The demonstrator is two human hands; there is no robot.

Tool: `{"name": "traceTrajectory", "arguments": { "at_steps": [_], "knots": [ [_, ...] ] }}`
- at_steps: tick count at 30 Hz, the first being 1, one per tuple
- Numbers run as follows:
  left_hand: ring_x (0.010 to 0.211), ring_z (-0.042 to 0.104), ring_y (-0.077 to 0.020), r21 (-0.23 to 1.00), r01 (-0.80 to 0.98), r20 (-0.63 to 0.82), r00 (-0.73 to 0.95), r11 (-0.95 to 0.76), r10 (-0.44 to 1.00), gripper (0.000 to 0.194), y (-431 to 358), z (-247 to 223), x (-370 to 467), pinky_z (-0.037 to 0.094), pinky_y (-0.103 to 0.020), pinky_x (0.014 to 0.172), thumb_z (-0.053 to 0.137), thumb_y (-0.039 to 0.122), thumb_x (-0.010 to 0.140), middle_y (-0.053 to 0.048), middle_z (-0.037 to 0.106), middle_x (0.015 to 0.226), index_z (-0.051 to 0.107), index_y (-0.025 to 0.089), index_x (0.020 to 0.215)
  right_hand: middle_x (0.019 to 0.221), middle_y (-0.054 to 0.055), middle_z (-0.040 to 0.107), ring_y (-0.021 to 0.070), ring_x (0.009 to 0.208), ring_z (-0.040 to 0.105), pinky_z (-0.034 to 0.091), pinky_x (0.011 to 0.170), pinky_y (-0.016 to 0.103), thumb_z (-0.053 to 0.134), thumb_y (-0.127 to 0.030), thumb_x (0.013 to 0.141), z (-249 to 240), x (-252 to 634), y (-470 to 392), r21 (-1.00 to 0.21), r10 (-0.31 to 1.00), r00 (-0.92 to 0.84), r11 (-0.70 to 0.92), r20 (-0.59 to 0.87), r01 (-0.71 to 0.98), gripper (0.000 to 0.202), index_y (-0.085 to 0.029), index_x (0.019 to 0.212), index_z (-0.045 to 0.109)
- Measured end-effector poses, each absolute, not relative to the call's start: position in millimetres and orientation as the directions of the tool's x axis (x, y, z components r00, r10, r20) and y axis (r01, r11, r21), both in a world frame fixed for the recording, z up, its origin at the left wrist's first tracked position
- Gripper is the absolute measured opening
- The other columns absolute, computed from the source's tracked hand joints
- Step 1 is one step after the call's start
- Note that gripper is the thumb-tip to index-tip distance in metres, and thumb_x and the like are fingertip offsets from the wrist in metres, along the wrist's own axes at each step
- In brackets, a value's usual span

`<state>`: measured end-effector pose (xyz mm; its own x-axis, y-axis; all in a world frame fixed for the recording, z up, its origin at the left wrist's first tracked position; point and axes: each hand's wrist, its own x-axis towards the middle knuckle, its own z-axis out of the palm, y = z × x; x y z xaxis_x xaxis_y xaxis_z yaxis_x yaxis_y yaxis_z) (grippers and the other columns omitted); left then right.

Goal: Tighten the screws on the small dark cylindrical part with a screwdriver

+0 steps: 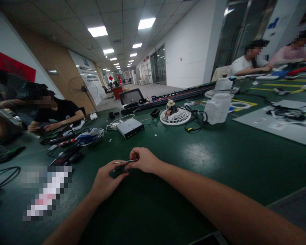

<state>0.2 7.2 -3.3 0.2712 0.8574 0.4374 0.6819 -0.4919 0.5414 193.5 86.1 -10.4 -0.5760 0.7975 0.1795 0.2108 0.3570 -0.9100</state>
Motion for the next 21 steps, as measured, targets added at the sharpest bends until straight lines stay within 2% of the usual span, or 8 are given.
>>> {"name": "traceTrajectory", "arguments": {
  "at_steps": [3,7,10,14,17,21],
  "knots": [
    [0.102,0.067,-0.0227,0.545,0.654,0.453,0.296,-0.524,0.841,0.034,8.8,-5.8,-3.5,0.053,-0.040,0.093,0.074,0.017,0.077,-0.005,0.072,0.110,0.070,0.024,0.109,0.069,-0.005,0.056,0.0097,0.061,0.050,0.037,0.054,0.021,0.087,-0.031,0.062,-6.9,196.1,85.1,-0.876,0.788,-0.580,0.412,0.204,0.252,0.034,-0.016,0.082,0.064],
    [0.102,0.068,-0.0221,0.568,0.639,0.433,0.303,-0.518,0.849,0.031,8.1,-4.5,-4.3,0.053,-0.039,0.094,0.075,0.016,0.076,-0.004,0.073,0.108,0.071,0.024,0.106,0.073,-0.002,0.061,0.0112,0.065,0.053,0.038,0.058,0.023,0.081,-0.029,0.072,-0.6,200.0,82.9,-0.707,0.698,-0.649,0.621,0.303,0.338,0.018,-0.017,0.083,0.072],
    [0.102,0.067,-0.0210,0.580,0.638,0.408,0.309,-0.506,0.859,0.032,6.1,-0.6,-2.0,0.053,-0.037,0.093,0.074,0.016,0.076,-0.003,0.072,0.109,0.070,0.025,0.107,0.077,0.000,0.064,0.0118,0.067,0.056,0.040,0.060,0.023,0.078,-0.025,0.075,1.2,201.7,81.5,-0.650,0.661,-0.683,0.672,0.310,0.355,0.014,-0.017,0.086,0.075],
    [0.099,0.068,-0.0202,0.571,0.654,0.423,0.285,-0.497,0.860,0.032,5.7,2.2,0.7,0.054,-0.036,0.091,0.074,0.018,0.077,-0.003,0.072,0.107,0.070,0.025,0.108,0.070,-0.002,0.063,0.0107,0.061,0.054,0.038,0.057,0.023,0.075,-0.026,0.076,1.9,200.4,79.5,-0.692,0.707,-0.661,0.609,0.252,0.387,0.015,-0.017,0.089,0.074],
    [0.098,0.068,-0.0205,0.554,0.695,0.446,0.218,-0.459,0.868,0.030,8.2,0.9,1.3,0.054,-0.036,0.091,0.074,0.020,0.076,-0.003,0.073,0.106,0.070,0.025,0.106,0.070,-0.002,0.059,0.0107,0.061,0.052,0.039,0.056,0.023,0.073,-0.027,0.078,0.8,198.1,81.3,-0.776,0.746,-0.629,0.524,0.218,0.352,0.019,-0.017,0.094,0.071],
    [0.091,0.069,-0.0208,0.551,0.762,0.457,0.066,-0.341,0.887,0.030,13.0,-2.7,-1.1,0.056,-0.037,0.086,0.073,0.022,0.075,-0.002,0.074,0.101,0.070,0.024,0.105,0.081,0.000,0.059,0.0123,0.070,0.055,0.044,0.062,0.024,0.063,-0.013,0.080,-3.3,199.6,89.2,-0.871,0.832,-0.522,0.387,0.188,0.303,0.021,-0.014,0.101,0.060]
  ]
}}
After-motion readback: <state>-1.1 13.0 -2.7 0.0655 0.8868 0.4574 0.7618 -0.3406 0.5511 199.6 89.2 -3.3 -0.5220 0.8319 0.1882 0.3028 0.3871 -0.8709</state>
